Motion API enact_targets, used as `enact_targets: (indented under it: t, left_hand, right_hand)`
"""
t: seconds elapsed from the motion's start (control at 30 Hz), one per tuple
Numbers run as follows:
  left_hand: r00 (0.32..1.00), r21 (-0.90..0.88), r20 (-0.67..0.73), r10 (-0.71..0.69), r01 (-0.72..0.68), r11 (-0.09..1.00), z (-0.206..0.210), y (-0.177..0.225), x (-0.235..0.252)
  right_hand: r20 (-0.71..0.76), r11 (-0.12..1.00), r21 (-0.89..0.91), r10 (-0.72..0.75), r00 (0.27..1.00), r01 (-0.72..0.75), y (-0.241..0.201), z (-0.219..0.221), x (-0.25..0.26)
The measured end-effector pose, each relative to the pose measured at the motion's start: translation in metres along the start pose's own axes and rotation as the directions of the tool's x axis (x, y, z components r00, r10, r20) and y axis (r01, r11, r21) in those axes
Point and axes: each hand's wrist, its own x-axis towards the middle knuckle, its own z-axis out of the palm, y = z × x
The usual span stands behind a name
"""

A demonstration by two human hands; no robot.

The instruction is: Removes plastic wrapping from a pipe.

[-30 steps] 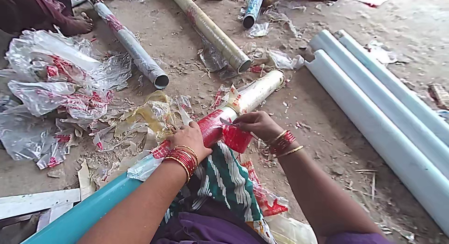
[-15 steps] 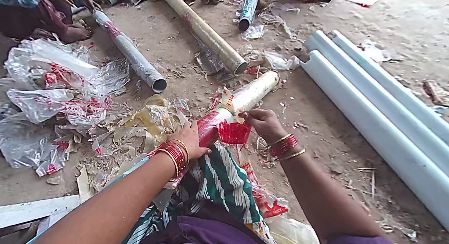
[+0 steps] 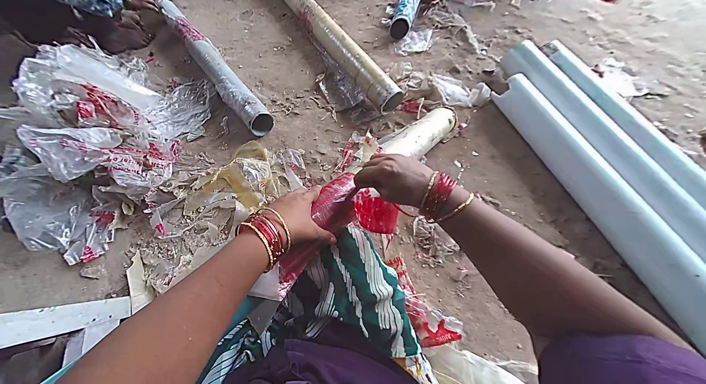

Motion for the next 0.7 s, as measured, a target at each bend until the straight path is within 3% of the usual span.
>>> enact_targets:
  t: [0.13, 0.37, 0.43, 0.5, 0.6, 0.7]
  left_hand:
    - [1.0, 0.009, 0.005, 0.023, -0.023, 1.0, -0.001, 0.0, 0.001]
    - [1.0, 0.01, 0.0, 0.027, -0.027, 1.0, 0.0, 0.001, -0.003]
    - [1.0, 0.016, 0.005, 0.025, -0.025, 1.0, 0.0, -0.001, -0.001]
    - [1.0, 0.014, 0.013, 0.019, -0.019, 1.0, -0.001, -0.003, 0.003]
    - [1.0, 0.008, 0.015, 0.012, -0.012, 1.0, -0.004, -0.001, 0.006]
    - [1.0, 0.025, 0.011, 0.012, -0.013, 1.0, -0.002, 0.002, 0.004]
  right_hand:
    - [0.046, 0.985, -0.157, -0.067, 0.997, 0.073, 0.001, 0.002, -0.002]
    - [-0.086, 0.987, -0.14, -0.09, 0.992, 0.078, 0.018, 0.022, -0.025]
    - [0.006, 0.97, -0.242, -0.015, 1.0, 0.016, 0.032, 0.022, -0.047]
    - [0.112, 0.922, -0.359, 0.196, 0.974, -0.144, 0.048, 0.022, -0.083]
    - [-0.228, 0.868, -0.316, 0.323, 0.918, -0.384, 0.045, 0.009, -0.105]
    - [-0.405, 0.917, -0.149, 0.284, 0.869, -0.369, 0.002, 0.003, -0.072]
